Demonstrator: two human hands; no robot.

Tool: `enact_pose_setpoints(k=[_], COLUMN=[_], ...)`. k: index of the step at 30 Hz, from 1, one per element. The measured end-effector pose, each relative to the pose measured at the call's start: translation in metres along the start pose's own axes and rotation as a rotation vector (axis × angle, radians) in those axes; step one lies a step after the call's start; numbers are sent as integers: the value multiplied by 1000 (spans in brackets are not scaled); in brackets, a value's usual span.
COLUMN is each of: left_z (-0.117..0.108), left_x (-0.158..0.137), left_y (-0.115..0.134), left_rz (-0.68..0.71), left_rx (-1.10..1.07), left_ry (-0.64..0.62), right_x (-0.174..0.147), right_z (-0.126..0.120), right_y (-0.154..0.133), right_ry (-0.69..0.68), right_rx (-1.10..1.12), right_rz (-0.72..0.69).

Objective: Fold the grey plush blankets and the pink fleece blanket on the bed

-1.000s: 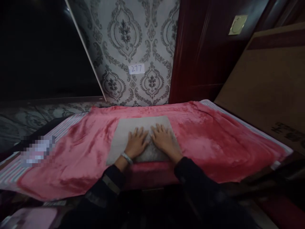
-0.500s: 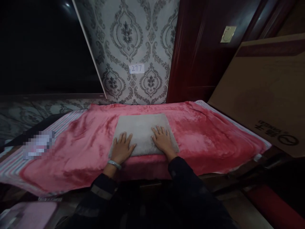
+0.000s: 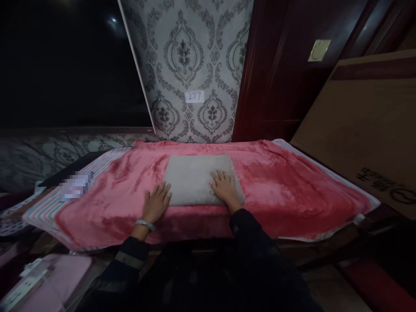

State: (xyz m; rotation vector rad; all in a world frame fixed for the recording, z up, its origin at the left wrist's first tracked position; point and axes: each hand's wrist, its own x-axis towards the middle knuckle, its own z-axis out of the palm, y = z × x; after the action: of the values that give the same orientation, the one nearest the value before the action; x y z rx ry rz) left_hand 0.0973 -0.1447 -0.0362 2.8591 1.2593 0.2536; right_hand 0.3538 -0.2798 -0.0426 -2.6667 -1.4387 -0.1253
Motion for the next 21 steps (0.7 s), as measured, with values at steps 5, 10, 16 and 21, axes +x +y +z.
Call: enact_pose_setpoints(k=[5, 10, 16, 21], left_z=[-13, -25, 3, 16], left_x=[1, 3, -2, -14], left_y=[-1, 32, 83, 76], left_rz=[-24, -8, 325, 348], left_rx=[-27, 12, -36, -37], left_ry=[-69, 17, -6, 25], right_x=[-4, -25, -47, -50], right_z=[-16, -20, 0, 3], right_y=[-2, -11, -17, -18], right_ry=[-113, -54, 43, 41], right_rx=[62, 129, 65, 52], right_rz=[11, -30, -40, -41])
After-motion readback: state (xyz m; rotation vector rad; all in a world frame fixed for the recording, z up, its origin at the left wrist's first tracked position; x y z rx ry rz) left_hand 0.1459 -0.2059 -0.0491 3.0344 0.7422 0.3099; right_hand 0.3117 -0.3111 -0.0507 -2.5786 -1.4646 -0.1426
